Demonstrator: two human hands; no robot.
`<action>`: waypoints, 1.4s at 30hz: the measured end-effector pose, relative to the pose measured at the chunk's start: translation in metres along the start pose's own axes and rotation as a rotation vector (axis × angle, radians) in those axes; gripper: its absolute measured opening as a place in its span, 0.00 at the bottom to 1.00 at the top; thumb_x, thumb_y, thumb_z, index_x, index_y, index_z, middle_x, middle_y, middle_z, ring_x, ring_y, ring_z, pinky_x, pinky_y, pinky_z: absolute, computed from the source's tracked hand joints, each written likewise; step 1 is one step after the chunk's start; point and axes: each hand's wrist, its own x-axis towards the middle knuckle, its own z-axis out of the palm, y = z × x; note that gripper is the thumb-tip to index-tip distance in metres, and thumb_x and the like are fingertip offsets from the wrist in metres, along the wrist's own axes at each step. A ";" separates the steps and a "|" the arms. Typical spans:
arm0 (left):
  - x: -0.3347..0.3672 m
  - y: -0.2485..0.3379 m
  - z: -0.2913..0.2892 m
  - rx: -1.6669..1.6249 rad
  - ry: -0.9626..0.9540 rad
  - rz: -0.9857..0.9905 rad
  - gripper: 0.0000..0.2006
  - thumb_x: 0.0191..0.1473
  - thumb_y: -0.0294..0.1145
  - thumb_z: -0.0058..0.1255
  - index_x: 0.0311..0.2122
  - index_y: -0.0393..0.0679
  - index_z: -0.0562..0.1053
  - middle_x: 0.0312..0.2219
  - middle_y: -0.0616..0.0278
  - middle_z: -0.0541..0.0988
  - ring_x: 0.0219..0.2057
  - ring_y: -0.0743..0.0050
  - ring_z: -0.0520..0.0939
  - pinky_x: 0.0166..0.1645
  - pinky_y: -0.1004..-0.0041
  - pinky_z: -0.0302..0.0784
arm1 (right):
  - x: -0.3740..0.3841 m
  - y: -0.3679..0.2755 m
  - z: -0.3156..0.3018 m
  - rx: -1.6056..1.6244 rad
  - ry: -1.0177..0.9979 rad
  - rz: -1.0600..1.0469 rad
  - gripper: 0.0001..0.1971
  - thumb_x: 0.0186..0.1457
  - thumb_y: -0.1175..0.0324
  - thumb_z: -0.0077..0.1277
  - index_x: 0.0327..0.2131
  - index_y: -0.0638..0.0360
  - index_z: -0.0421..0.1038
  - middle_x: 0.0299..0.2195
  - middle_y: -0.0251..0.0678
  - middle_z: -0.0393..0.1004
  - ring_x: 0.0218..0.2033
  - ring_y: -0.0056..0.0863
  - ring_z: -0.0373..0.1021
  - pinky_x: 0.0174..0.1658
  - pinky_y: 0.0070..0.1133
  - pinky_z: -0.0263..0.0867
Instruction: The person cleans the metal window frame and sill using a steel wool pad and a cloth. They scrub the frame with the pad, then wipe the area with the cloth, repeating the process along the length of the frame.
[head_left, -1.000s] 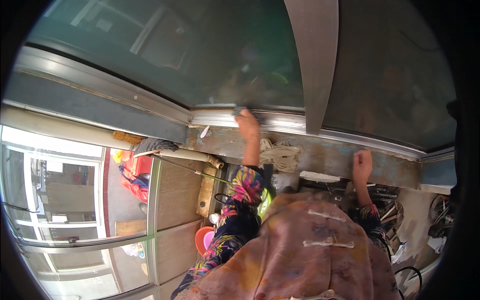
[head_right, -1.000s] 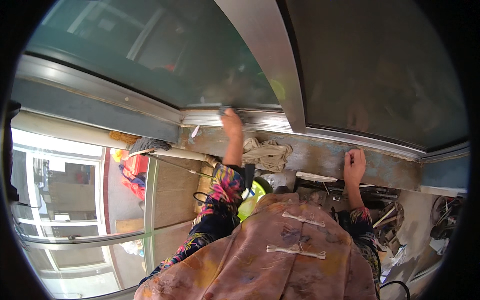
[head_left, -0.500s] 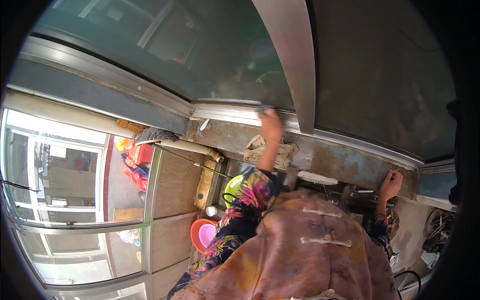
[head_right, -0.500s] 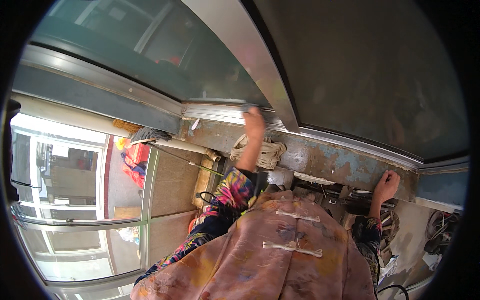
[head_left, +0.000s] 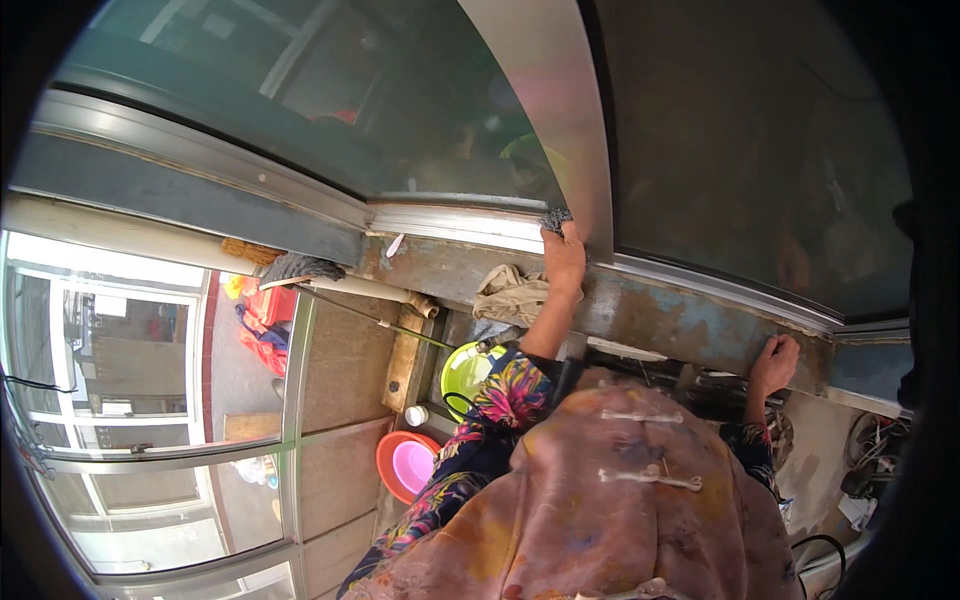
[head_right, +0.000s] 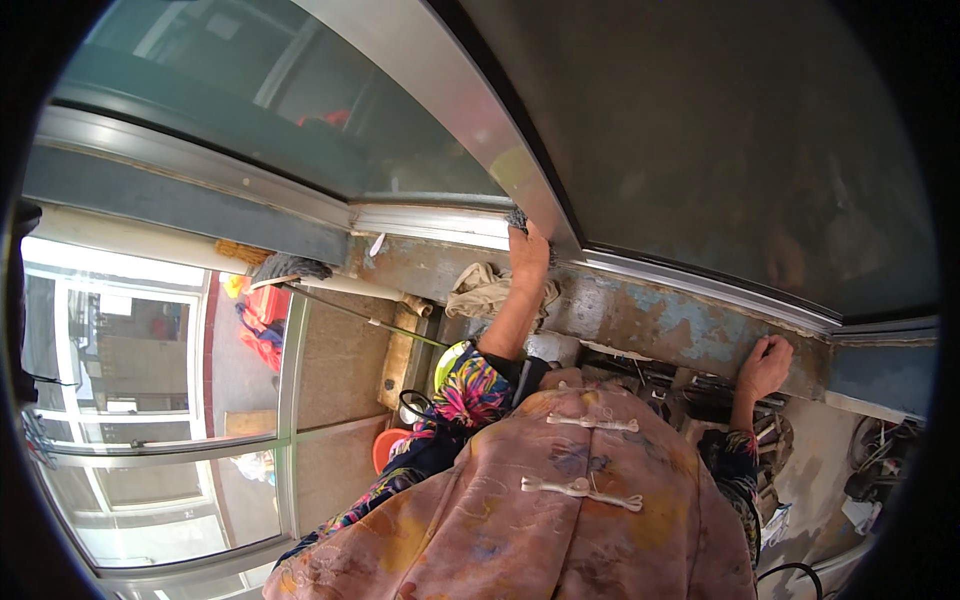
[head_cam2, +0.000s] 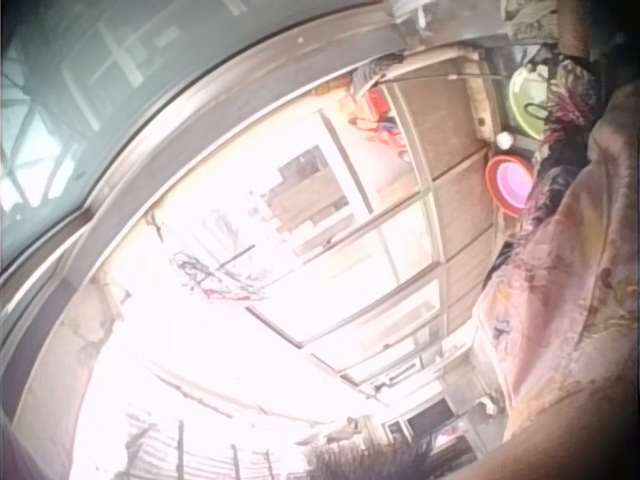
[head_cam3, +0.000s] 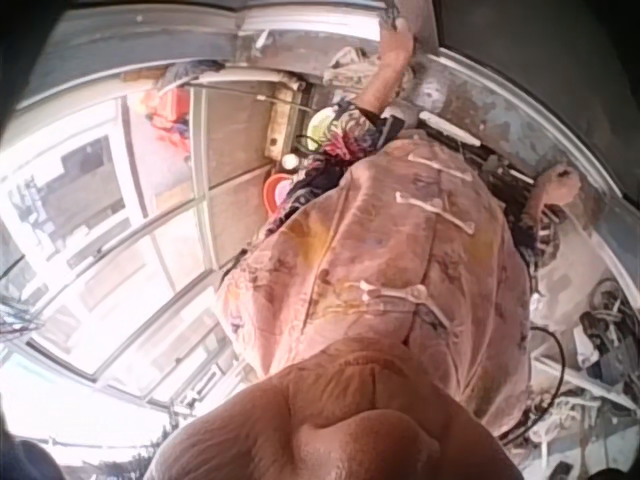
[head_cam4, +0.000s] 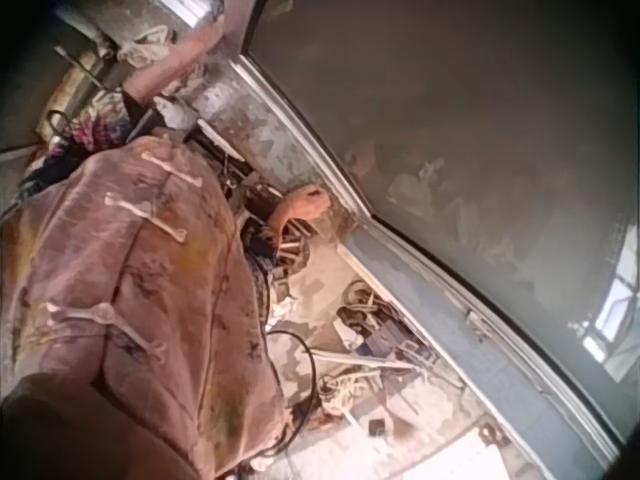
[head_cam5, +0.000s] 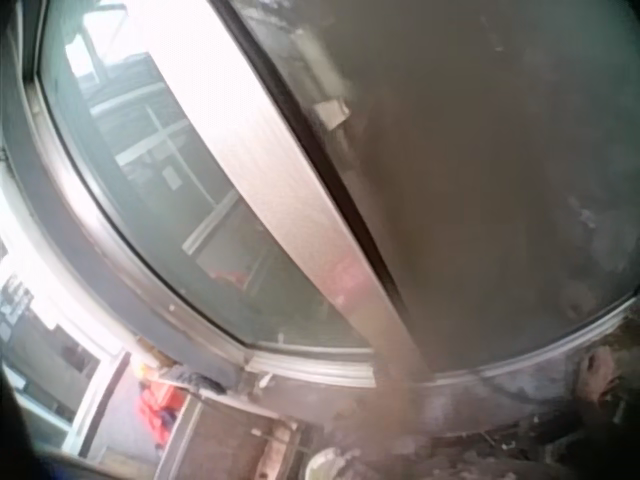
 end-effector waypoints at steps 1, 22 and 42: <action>-0.001 -0.001 0.002 -0.077 -0.008 0.042 0.28 0.55 0.47 0.35 0.48 0.27 0.62 0.40 0.29 0.72 0.45 0.33 0.72 0.50 0.54 0.65 | 0.000 0.001 0.000 -0.022 0.008 -0.011 0.07 0.53 0.64 0.48 0.29 0.56 0.66 0.29 0.38 0.67 0.31 0.42 0.66 0.34 0.35 0.61; 0.039 -0.025 -0.028 -0.116 -0.058 -0.182 0.24 0.57 0.46 0.37 0.40 0.29 0.68 0.34 0.40 0.76 0.36 0.41 0.76 0.42 0.53 0.69 | -0.004 0.020 0.004 -0.012 -0.056 0.058 0.11 0.54 0.63 0.49 0.37 0.59 0.71 0.36 0.42 0.72 0.39 0.42 0.68 0.43 0.32 0.64; 0.028 0.004 -0.052 -0.518 -0.073 -0.390 0.34 0.53 0.55 0.36 0.52 0.32 0.55 0.35 0.48 0.73 0.31 0.58 0.77 0.25 0.66 0.74 | 0.007 -0.022 0.001 -0.080 0.194 -0.152 0.10 0.52 0.61 0.49 0.24 0.56 0.71 0.25 0.40 0.70 0.25 0.39 0.67 0.31 0.36 0.64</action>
